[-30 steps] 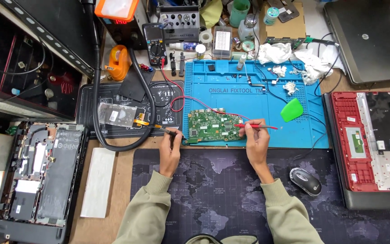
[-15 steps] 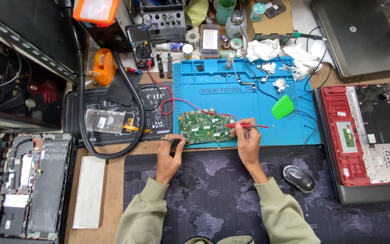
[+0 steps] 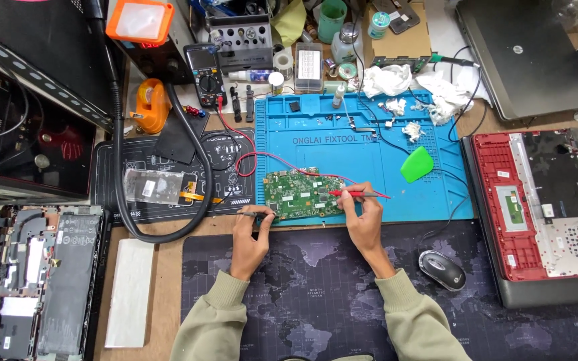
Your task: Testing a laptop motherboard with a multimeter and then installing it into the laptop's bottom chassis.
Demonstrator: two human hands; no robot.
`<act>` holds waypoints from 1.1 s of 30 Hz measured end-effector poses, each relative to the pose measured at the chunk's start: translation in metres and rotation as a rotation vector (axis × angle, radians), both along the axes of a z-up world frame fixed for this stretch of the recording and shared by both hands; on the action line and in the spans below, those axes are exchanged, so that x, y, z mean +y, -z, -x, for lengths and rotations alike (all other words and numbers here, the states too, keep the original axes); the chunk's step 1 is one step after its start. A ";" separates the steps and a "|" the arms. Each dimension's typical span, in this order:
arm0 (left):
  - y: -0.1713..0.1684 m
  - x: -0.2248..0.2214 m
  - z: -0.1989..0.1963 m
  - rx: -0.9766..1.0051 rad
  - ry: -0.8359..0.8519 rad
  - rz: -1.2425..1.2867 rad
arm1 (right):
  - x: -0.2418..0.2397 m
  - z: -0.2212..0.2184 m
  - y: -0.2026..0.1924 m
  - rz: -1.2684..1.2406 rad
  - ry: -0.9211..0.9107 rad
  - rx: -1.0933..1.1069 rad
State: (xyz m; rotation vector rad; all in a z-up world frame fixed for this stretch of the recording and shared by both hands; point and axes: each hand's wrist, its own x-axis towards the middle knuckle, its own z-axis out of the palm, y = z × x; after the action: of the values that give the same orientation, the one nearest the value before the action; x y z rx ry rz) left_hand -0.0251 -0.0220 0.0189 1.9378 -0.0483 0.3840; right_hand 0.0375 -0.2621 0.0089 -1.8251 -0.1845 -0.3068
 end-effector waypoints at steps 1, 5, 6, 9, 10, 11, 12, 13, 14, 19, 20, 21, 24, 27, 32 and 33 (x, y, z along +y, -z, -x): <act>0.000 0.000 0.000 -0.002 -0.002 0.000 | 0.000 0.000 0.000 0.000 -0.002 -0.002; 0.002 0.000 0.000 0.014 0.004 0.020 | 0.000 0.001 -0.001 0.011 -0.001 0.009; 0.003 0.000 0.000 0.018 0.003 0.015 | 0.000 0.002 -0.002 0.016 -0.001 0.004; 0.003 0.001 0.000 0.015 0.004 0.013 | 0.003 0.001 -0.009 0.109 0.018 -0.011; 0.004 0.001 0.001 0.015 0.004 0.013 | 0.004 0.001 -0.010 0.109 0.018 -0.011; 0.004 0.001 0.001 0.021 0.001 0.019 | 0.004 0.001 -0.010 0.111 0.021 -0.005; 0.005 0.001 0.000 0.027 -0.002 0.024 | 0.004 0.001 -0.011 0.113 0.024 0.002; 0.004 0.001 0.001 0.026 -0.002 0.024 | 0.003 0.000 -0.009 0.113 0.024 0.001; 0.004 0.001 0.001 0.027 -0.002 0.026 | 0.003 0.000 -0.006 0.117 0.031 0.000; 0.003 0.001 0.001 0.034 -0.004 0.018 | 0.003 0.000 -0.004 0.128 0.039 0.004; 0.003 0.001 0.001 0.035 -0.003 0.020 | 0.003 0.000 -0.004 0.129 0.036 0.005; 0.002 0.000 0.001 0.037 -0.003 0.023 | 0.003 0.000 -0.004 0.129 0.033 0.007; 0.000 0.001 0.001 0.043 0.000 0.019 | 0.002 0.000 -0.004 0.141 0.025 0.019; 0.005 0.001 0.000 0.016 0.001 0.025 | 0.003 0.000 -0.004 0.138 0.017 0.030; 0.006 0.001 0.001 0.011 -0.007 0.015 | 0.003 0.000 -0.007 0.140 0.019 0.046; 0.008 0.001 0.001 0.018 -0.010 0.008 | 0.003 0.000 -0.006 0.146 0.022 0.055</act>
State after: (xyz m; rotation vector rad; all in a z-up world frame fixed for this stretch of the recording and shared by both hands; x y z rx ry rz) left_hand -0.0264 -0.0215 0.0111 1.9337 -0.0248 0.3727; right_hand 0.0374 -0.2594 0.0153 -1.9789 -0.1516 -0.2635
